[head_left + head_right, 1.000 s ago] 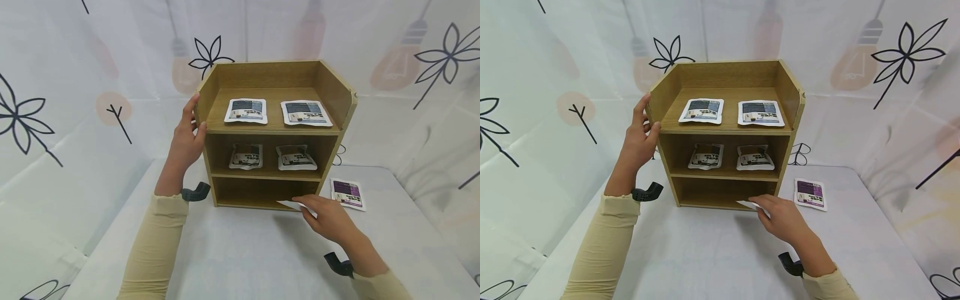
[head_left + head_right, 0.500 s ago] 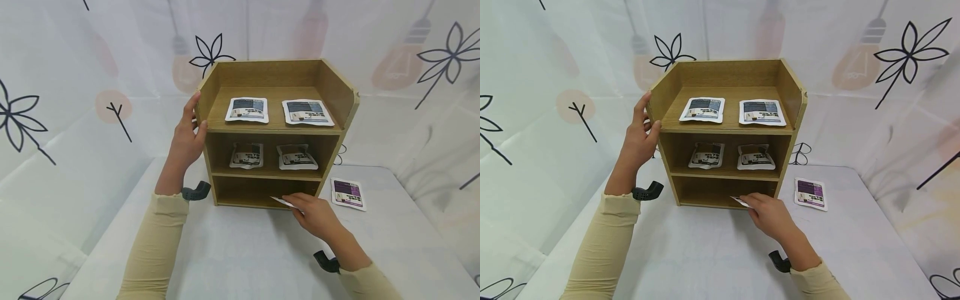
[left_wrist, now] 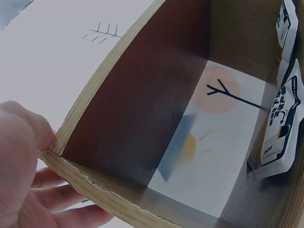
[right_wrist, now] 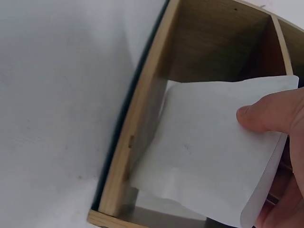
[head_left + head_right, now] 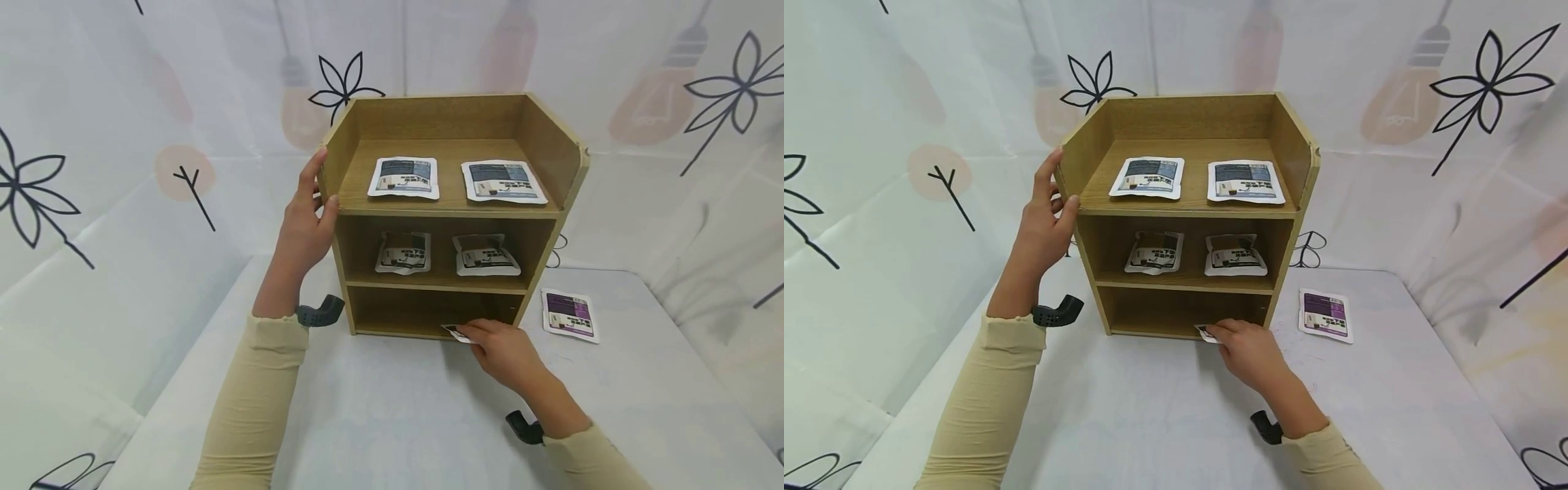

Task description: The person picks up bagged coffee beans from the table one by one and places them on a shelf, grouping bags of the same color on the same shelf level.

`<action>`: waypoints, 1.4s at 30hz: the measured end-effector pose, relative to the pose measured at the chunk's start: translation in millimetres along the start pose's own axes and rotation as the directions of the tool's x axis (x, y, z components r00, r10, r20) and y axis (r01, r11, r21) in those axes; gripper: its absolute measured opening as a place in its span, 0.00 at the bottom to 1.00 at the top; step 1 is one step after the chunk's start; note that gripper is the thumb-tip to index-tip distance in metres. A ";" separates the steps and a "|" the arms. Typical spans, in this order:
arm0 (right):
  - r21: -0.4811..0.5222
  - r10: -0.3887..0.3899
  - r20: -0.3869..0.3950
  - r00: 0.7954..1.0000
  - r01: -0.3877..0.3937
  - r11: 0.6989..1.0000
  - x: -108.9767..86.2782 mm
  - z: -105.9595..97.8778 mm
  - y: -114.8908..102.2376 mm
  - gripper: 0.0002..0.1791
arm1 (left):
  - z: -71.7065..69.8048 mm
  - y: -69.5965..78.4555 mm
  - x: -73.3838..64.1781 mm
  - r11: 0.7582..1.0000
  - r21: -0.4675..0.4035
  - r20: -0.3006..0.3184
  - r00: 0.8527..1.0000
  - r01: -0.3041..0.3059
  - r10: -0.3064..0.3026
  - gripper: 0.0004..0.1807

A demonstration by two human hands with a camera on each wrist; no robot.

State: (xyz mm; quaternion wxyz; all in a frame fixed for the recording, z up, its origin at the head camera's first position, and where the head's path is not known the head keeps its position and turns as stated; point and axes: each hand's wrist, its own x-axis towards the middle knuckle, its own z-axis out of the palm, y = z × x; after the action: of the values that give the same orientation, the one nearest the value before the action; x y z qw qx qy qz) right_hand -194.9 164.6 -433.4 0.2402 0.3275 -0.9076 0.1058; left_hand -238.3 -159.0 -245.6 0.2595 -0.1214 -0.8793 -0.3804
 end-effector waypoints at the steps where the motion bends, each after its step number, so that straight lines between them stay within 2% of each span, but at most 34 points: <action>1: -0.008 -0.001 -0.003 1.000 0.001 1.000 -0.4 1.8 0.0 0.16 | -0.1 0.2 0.1 1.000 -0.001 0.000 1.000 0.000 0.000 0.39; 4: -0.021 0.006 0.013 1.000 -0.005 1.000 -0.5 4.2 -1.6 0.17 | -0.3 0.6 0.3 1.000 0.002 -0.002 1.000 -0.001 0.001 0.39; 8: -0.023 0.050 0.098 0.994 -0.047 0.999 0.2 6.4 -4.4 0.18 | -0.3 0.8 0.4 1.000 0.002 -0.001 1.000 0.000 0.000 0.39; 13: 0.006 0.117 0.229 0.966 -0.121 0.993 0.5 8.7 -6.7 0.20 | 0.0 0.8 0.0 1.000 -0.001 -0.001 1.000 0.002 -0.002 0.39; 17: 0.025 0.136 0.286 0.949 -0.149 0.989 -0.3 10.1 -7.1 0.21 | 0.5 0.9 -0.4 1.000 0.000 0.004 1.000 0.008 -0.008 0.39; 28: 0.030 0.119 0.295 0.948 -0.134 0.991 2.1 16.3 -2.8 0.23 | -0.1 2.2 -0.3 1.000 0.004 0.003 1.000 0.009 -0.009 0.39; 35: 0.052 0.152 0.334 0.930 -0.179 0.983 7.6 23.1 1.7 0.23 | 0.9 0.7 -0.9 1.000 0.005 0.006 1.000 0.015 -0.015 0.38; 42: 0.058 0.137 0.382 0.914 -0.172 0.983 13.4 26.8 5.8 0.23 | 0.1 1.9 -1.6 1.000 0.004 0.006 1.000 0.016 -0.016 0.39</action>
State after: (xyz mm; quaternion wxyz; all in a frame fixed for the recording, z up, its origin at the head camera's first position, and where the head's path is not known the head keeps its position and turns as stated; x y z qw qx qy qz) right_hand -217.4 152.4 -449.9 0.0373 0.2794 -0.9542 0.1004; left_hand -236.2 -157.6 -245.4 0.2541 -0.1147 -0.8817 -0.3805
